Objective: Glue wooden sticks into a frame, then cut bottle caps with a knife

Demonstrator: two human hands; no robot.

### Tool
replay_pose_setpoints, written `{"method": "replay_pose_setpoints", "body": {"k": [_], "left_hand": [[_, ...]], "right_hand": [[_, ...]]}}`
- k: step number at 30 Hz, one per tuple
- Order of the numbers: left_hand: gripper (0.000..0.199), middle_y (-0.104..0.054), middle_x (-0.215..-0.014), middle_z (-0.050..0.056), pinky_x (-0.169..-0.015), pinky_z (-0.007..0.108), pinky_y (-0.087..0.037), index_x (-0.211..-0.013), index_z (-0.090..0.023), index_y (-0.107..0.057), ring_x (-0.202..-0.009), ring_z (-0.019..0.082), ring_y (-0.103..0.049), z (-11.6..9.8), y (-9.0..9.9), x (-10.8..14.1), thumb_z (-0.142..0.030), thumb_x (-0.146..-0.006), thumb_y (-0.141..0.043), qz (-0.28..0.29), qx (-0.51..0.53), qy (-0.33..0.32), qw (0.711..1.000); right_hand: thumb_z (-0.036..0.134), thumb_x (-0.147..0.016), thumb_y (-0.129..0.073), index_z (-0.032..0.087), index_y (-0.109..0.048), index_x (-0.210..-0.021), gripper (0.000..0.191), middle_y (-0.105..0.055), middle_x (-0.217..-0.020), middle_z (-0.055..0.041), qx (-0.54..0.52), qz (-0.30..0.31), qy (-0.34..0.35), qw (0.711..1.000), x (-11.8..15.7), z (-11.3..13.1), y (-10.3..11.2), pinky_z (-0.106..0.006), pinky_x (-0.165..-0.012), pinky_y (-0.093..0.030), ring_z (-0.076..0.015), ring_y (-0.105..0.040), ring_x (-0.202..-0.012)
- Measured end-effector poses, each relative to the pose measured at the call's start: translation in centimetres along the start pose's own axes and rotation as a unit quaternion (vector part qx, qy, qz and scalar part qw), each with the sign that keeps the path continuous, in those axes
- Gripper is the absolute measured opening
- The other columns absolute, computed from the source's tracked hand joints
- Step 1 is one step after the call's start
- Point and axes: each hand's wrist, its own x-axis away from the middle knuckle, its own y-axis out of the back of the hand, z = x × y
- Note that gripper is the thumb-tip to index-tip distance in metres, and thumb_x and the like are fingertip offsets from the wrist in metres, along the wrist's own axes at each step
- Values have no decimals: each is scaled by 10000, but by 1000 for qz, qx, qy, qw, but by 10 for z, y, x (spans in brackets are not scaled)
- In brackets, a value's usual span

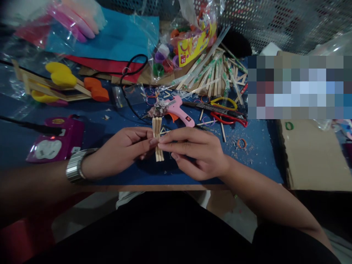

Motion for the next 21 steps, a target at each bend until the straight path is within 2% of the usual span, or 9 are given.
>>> {"method": "replay_pose_setpoints", "body": {"k": [7,14,17,21], "left_hand": [[370,-527,-647,-29,-536,225,-347,-759,-162,-632,-579,79,-446,6,1,1,-425,-964,-792,-6,29,2,1000],[363,-525,-651,-34,-540,196,-374,-776,-158,-635,-577,67,-456,11,0,0,-428,-980,-766,-33,84,25,996],[342,-534,-646,-36,-548,185,-386,-785,-156,-643,-574,62,-464,10,-1,-1,-410,-957,-792,-57,117,39,991],[365,-486,-615,-52,-539,174,-375,-723,-155,-589,-555,51,-438,7,-3,-2,-343,-890,-854,-74,178,57,980]], "right_hand": [[43,-951,-653,180,-785,-1210,321,-824,-1182,-109,-51,30,0,998,0,0,-4,-312,-928,-696,-176,-812,-1067],[14,-921,-645,108,-800,-1112,263,-833,-1105,-123,-63,28,15,997,-1,-1,-4,-263,-888,-668,-154,-809,-979],[15,-904,-637,107,-802,-1106,277,-832,-1104,-133,-67,12,23,997,0,0,-3,-279,-864,-680,-168,-811,-972],[28,-896,-646,163,-813,-1140,325,-836,-1117,-96,-32,-30,12,999,2,3,2,-278,-846,-696,-174,-816,-960]]}}
